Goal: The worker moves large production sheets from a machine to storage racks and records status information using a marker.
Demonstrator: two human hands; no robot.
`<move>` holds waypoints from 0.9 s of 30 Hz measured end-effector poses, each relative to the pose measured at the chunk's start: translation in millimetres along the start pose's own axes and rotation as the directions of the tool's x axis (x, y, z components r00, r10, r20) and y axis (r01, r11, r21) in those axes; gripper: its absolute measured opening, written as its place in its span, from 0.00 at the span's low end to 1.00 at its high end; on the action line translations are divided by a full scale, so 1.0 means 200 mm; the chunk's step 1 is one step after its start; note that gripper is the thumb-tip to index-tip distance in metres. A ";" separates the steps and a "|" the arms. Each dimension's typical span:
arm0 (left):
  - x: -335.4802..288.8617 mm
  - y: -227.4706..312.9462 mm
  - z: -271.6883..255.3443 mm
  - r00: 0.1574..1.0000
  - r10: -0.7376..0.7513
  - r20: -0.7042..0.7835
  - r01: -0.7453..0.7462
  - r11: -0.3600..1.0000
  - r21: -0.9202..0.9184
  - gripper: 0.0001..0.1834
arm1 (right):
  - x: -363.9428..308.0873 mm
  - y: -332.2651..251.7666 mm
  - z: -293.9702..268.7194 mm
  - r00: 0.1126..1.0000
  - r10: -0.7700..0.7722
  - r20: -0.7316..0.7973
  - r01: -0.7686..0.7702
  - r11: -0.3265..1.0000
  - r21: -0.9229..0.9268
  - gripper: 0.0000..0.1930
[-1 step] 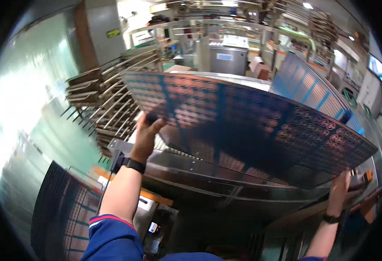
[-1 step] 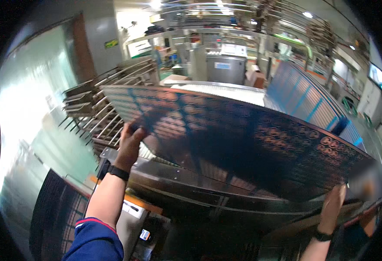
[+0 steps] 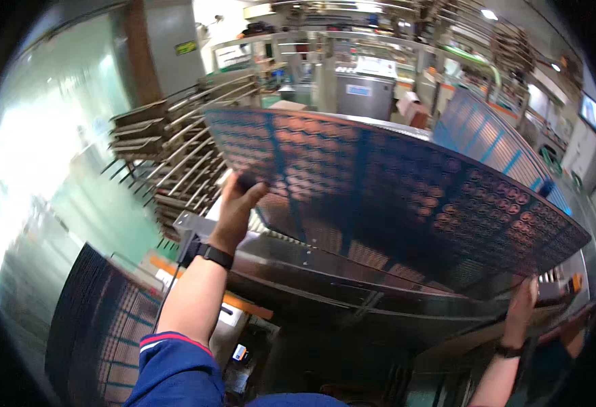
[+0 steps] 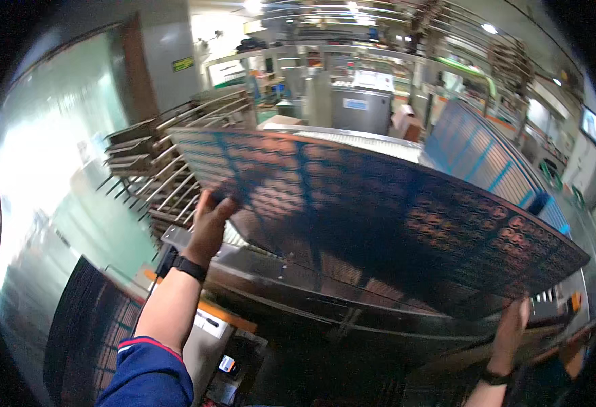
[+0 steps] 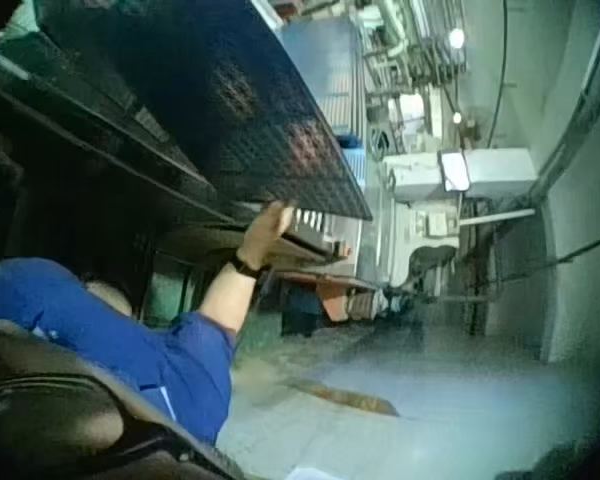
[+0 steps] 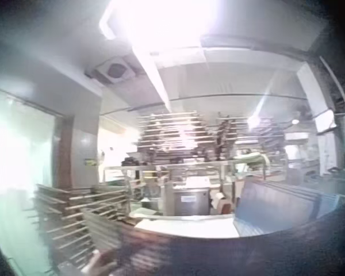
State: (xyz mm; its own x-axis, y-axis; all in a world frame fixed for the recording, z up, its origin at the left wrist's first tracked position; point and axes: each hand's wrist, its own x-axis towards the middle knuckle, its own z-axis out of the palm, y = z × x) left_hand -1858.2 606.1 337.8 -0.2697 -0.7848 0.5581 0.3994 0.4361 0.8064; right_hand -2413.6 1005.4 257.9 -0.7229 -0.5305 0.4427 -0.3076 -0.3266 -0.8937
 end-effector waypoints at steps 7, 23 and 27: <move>-0.27 0.43 -0.12 0.999 0.004 -0.054 0.005 0.986 0.166 0.24 | -0.23 -0.05 0.54 0.930 0.181 -0.321 -0.270 0.926 -0.263 0.39; -1.99 1.96 -0.89 0.407 0.524 -0.748 -0.064 0.834 0.548 0.12 | -0.08 -1.29 2.55 0.568 -0.427 0.704 0.204 0.901 0.382 0.23; -2.50 2.19 -1.01 0.274 0.486 -0.830 -0.098 0.873 0.479 0.20 | -0.21 -1.77 2.72 -0.015 -0.568 0.823 -0.048 0.823 0.566 0.30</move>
State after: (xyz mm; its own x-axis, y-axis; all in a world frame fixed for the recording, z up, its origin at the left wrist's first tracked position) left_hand -1371.8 1101.9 372.3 0.8472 -0.3688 0.3824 -0.0443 0.6683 0.7426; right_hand -1939.0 717.7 595.0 0.6949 -0.4504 0.5606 0.1321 -0.6863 -0.7152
